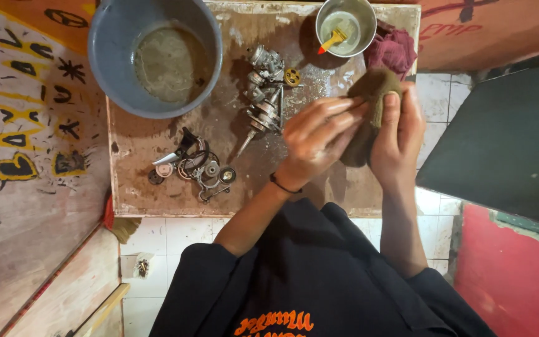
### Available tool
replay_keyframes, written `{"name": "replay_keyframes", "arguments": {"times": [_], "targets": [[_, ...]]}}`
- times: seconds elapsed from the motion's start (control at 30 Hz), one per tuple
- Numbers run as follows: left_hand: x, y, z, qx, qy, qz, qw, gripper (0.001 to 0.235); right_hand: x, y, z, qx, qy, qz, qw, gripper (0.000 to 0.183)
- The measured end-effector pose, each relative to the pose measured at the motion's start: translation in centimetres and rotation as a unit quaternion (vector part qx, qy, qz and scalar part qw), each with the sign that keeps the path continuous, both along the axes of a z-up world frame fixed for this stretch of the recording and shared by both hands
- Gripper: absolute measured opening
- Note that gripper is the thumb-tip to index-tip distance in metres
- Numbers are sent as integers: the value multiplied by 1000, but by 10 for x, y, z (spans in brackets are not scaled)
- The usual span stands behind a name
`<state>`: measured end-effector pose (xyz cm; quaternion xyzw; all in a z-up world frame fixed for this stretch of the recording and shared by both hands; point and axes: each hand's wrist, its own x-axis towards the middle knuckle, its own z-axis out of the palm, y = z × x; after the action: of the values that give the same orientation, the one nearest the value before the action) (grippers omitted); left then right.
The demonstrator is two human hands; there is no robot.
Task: Cleaning various motorcycle engine and carburetor components with a cloth.
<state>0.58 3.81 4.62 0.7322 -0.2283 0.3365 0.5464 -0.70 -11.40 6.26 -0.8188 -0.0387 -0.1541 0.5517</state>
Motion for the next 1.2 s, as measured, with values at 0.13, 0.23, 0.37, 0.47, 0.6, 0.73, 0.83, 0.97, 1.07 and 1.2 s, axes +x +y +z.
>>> {"name": "replay_keyframes", "arguments": {"times": [0.13, 0.23, 0.37, 0.47, 0.6, 0.73, 0.83, 0.97, 1.07, 1.2], "targets": [[6, 21, 17, 1, 36, -38, 999, 29, 0, -13, 3, 131, 80, 91, 984, 26], [12, 32, 14, 68, 20, -86, 994, 31, -3, -16, 1, 82, 113, 186, 973, 40], [7, 29, 42, 78, -2, -111, 991, 30, -4, -31, -29, 314, 146, 162, 924, 49], [0, 16, 23, -124, 112, -156, 974, 28, -3, -36, -30, 538, 139, 193, 808, 48], [19, 2, -42, -407, 367, -287, 786, 31, -5, -52, -50, 581, 157, 23, 798, 47], [12, -4, -24, -352, 312, -366, 803, 34, -3, -35, -42, 467, 182, 65, 863, 42], [12, -10, -23, -319, 264, -298, 860, 18, -2, -20, -24, 323, 134, 56, 935, 40], [-1, -15, -2, -241, 244, -198, 918, 29, 4, -4, -20, 111, 66, 38, 991, 38], [-8, -22, -3, -239, 277, -160, 917, 28, 8, 5, -17, 22, 57, -22, 998, 53], [-8, -30, -5, -260, 283, -139, 913, 20, 9, -2, -21, -59, 101, -37, 992, 72]]}}
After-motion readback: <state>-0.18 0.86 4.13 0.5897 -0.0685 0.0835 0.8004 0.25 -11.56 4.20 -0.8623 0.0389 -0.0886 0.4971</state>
